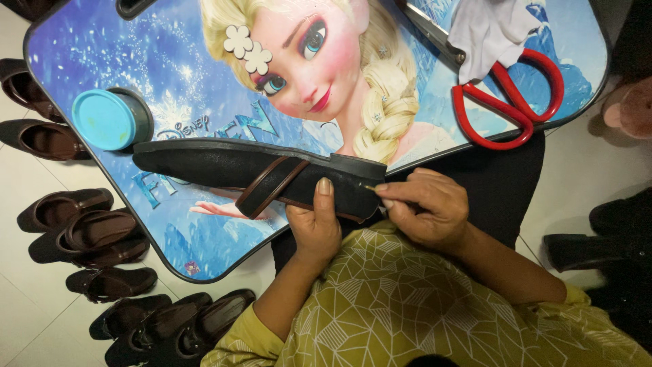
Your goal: The person holds a black Mary Jane shoe on their lap and applies glue along the sole edge using a small stick applicator. They wipe the shoe with a cloth, pour liquid from a plastic bottle onto the sole area, continue spreading glue along the sole, then place the finished shoe on the floor with other completed shoes.
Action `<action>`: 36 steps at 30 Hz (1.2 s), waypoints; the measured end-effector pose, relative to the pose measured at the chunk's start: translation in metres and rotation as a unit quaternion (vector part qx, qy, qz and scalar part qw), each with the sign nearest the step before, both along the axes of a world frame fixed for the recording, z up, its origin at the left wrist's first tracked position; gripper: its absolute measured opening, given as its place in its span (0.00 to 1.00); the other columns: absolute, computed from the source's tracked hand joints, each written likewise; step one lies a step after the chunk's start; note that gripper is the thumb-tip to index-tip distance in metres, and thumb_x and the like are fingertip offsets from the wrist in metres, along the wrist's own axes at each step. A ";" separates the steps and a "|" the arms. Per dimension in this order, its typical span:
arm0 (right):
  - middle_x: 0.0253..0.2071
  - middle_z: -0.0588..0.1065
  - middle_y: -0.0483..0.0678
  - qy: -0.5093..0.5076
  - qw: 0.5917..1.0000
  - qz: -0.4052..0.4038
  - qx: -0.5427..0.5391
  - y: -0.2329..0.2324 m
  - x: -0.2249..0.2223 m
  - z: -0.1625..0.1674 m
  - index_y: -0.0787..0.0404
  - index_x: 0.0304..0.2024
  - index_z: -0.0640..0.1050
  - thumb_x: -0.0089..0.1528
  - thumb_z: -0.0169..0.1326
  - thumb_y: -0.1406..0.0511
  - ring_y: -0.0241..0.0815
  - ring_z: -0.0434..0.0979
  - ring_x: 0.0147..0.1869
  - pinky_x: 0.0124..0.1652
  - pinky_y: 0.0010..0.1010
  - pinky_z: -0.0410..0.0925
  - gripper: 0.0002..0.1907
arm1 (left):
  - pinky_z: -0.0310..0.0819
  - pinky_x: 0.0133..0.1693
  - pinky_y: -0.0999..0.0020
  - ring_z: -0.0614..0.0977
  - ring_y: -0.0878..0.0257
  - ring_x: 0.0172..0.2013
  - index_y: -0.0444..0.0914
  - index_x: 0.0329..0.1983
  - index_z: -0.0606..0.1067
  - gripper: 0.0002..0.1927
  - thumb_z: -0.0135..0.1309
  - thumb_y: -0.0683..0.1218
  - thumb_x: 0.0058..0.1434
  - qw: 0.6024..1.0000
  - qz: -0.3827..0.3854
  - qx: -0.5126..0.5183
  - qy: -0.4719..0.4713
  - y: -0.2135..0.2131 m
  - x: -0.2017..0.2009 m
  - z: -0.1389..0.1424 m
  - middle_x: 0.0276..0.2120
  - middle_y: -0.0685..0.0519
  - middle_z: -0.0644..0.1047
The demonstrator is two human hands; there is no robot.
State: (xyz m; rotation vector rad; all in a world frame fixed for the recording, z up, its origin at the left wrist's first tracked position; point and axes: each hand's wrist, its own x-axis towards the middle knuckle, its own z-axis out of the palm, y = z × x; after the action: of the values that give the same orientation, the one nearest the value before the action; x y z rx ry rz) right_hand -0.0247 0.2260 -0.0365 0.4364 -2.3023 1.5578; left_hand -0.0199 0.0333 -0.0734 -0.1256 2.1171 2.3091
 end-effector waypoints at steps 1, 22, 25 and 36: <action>0.21 0.71 0.46 0.005 1.000 0.012 0.003 0.000 0.000 0.000 0.66 0.40 0.81 0.55 0.60 0.78 0.37 0.67 0.22 0.26 0.31 0.60 0.11 | 0.74 0.46 0.70 0.77 0.69 0.41 0.30 0.47 0.75 0.10 0.47 0.42 0.76 1.000 0.002 -0.002 -0.002 0.000 0.000 0.000 0.40 0.53 0.79; 0.24 0.74 0.46 -0.004 1.000 0.000 0.004 0.001 0.002 0.004 0.66 0.41 0.82 0.57 0.60 0.77 0.36 0.69 0.22 0.27 0.30 0.61 0.10 | 0.74 0.47 0.70 0.77 0.68 0.42 0.30 0.48 0.75 0.10 0.47 0.43 0.76 1.000 0.004 0.007 -0.001 0.000 0.001 -0.001 0.42 0.53 0.79; 0.23 0.74 0.46 -0.009 1.000 0.008 0.013 0.002 0.002 0.005 0.66 0.40 0.82 0.55 0.60 0.77 0.37 0.69 0.22 0.27 0.31 0.61 0.11 | 0.74 0.47 0.70 0.78 0.68 0.42 0.30 0.48 0.76 0.10 0.47 0.43 0.76 1.000 0.002 -0.014 0.001 0.000 0.001 -0.001 0.41 0.53 0.79; 0.27 0.77 0.48 -0.010 1.000 -0.010 0.015 0.000 0.003 0.005 0.67 0.42 0.81 0.59 0.60 0.76 0.36 0.73 0.24 0.27 0.29 0.64 0.09 | 0.74 0.49 0.70 0.77 0.67 0.44 0.29 0.49 0.75 0.11 0.47 0.43 0.75 1.000 0.002 -0.016 0.021 0.000 -0.001 0.002 0.44 0.52 0.79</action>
State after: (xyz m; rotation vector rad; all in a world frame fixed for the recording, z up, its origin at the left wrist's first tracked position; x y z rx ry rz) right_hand -0.0213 0.2263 -0.0313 0.4065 -2.3419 1.5269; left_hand -0.0208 0.0334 -0.0719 -0.0823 2.1753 2.3027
